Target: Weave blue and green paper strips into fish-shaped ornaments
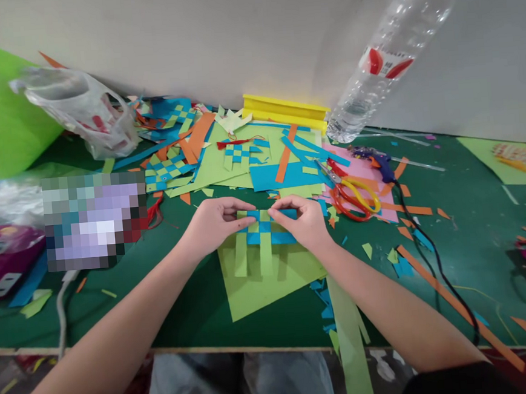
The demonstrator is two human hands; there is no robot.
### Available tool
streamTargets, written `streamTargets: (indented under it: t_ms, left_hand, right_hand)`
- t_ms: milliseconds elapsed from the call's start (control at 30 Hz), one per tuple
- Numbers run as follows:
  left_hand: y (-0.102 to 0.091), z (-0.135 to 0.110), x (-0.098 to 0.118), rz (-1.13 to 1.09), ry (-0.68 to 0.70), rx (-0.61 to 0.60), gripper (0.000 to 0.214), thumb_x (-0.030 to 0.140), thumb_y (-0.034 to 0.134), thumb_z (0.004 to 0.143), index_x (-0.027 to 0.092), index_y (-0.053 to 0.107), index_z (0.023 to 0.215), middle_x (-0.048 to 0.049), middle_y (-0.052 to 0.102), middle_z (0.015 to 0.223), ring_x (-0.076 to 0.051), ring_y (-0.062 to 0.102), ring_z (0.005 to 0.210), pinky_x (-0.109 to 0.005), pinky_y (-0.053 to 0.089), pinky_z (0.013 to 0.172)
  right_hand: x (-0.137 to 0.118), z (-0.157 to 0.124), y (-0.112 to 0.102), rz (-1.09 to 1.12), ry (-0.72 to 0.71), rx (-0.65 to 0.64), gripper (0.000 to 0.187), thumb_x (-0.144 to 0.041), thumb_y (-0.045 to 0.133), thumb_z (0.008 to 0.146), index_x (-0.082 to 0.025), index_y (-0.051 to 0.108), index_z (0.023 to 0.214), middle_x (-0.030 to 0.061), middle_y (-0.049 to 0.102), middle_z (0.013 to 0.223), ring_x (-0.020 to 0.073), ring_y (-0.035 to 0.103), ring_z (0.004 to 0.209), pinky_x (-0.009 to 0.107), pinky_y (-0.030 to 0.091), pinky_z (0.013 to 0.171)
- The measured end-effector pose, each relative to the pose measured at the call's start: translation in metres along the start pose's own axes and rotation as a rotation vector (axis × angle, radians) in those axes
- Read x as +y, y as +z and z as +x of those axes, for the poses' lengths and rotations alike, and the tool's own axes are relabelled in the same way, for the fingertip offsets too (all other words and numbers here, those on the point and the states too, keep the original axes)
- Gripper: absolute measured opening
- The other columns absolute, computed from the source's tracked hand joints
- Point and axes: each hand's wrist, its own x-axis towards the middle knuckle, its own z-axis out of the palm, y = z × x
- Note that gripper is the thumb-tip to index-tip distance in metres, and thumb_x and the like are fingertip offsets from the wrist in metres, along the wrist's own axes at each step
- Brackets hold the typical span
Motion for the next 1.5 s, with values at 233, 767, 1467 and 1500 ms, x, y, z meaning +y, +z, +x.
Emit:
streamTargets:
  t_ms: [233,767,1467,1500]
  left_hand:
    - [0.0015,0.0008,0.002,0.006,0.023,-0.009,0.033,0.046,0.076,0.071,0.018,0.071,0.089,-0.0038,0.074,0.08,-0.016,0.068,0.072,-0.025,0.055,0.065]
    - [0.0026,-0.0008,0.0044,0.061,0.03,-0.025,0.027,0.044,0.074,0.073,0.024,0.078,0.09,-0.0036,0.077,0.083,-0.022,0.072,0.08,-0.029,0.058,0.07]
    - [0.0003,-0.0005,0.0019,0.179,0.093,0.058,0.036,0.051,0.061,0.083,0.021,0.076,0.094,-0.0042,0.076,0.086,-0.018,0.068,0.077,-0.026,0.053,0.067]
    - [0.0005,-0.0007,0.0022,0.15,0.085,0.037,0.033,0.049,0.066,0.079,0.02,0.076,0.094,-0.0042,0.076,0.086,-0.018,0.069,0.077,-0.026,0.054,0.068]
  right_hand:
    - [-0.0022,-0.0014,-0.0004,0.016,-0.011,-0.025,0.015,-0.039,0.073,0.076,-0.023,0.07,0.078,0.0012,0.073,0.082,0.0164,0.068,0.078,0.03,0.054,0.07]
    - [-0.0044,-0.0034,-0.0003,-0.052,-0.027,-0.044,0.015,-0.039,0.071,0.078,-0.024,0.071,0.078,0.0,0.073,0.081,0.0155,0.066,0.075,0.029,0.054,0.071]
    - [-0.0037,-0.0021,-0.0002,-0.031,-0.031,0.003,0.014,-0.038,0.072,0.077,-0.024,0.07,0.077,0.0003,0.073,0.082,0.0163,0.068,0.077,0.03,0.054,0.071]
    - [-0.0031,-0.002,-0.0001,-0.031,-0.032,0.014,0.013,-0.037,0.072,0.077,-0.024,0.07,0.077,0.0004,0.073,0.082,0.0163,0.068,0.078,0.03,0.054,0.07]
